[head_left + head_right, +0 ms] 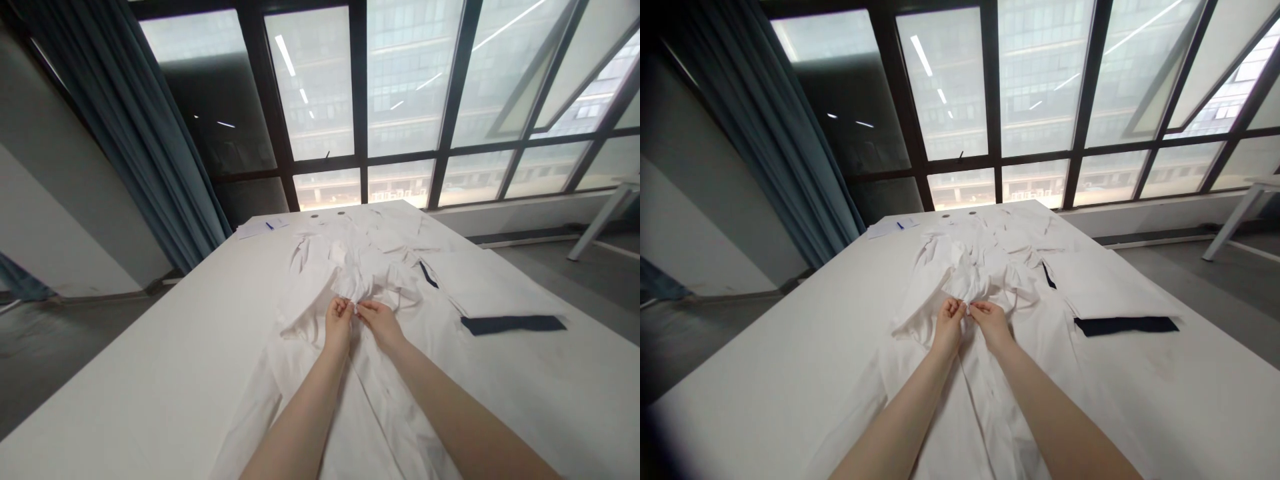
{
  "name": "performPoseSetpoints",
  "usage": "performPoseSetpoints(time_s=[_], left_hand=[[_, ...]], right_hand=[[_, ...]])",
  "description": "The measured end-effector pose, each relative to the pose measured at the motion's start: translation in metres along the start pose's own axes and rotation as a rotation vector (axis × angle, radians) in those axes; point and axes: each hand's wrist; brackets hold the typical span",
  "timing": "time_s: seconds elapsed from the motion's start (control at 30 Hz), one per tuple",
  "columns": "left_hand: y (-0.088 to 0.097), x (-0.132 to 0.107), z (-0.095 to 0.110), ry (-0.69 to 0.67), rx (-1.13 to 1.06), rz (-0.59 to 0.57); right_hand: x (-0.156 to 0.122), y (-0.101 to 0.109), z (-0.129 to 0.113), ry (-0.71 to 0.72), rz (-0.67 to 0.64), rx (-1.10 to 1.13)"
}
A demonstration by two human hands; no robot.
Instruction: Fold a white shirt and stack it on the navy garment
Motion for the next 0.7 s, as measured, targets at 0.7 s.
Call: performPoseSetpoints(time_s=[0.7], left_hand=[[0.001,-0.003,-0.003,-0.017,0.152,0.096]], right_hand=[[-0.010,0.001,-0.018,0.465,-0.013,-0.730]])
Point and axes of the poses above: each hand's wrist, its own x-axis towards the middle knuckle, its own y-axis out of the back of the hand, z = x × y, and after that the axes turned 9 degrees about y, right-handed
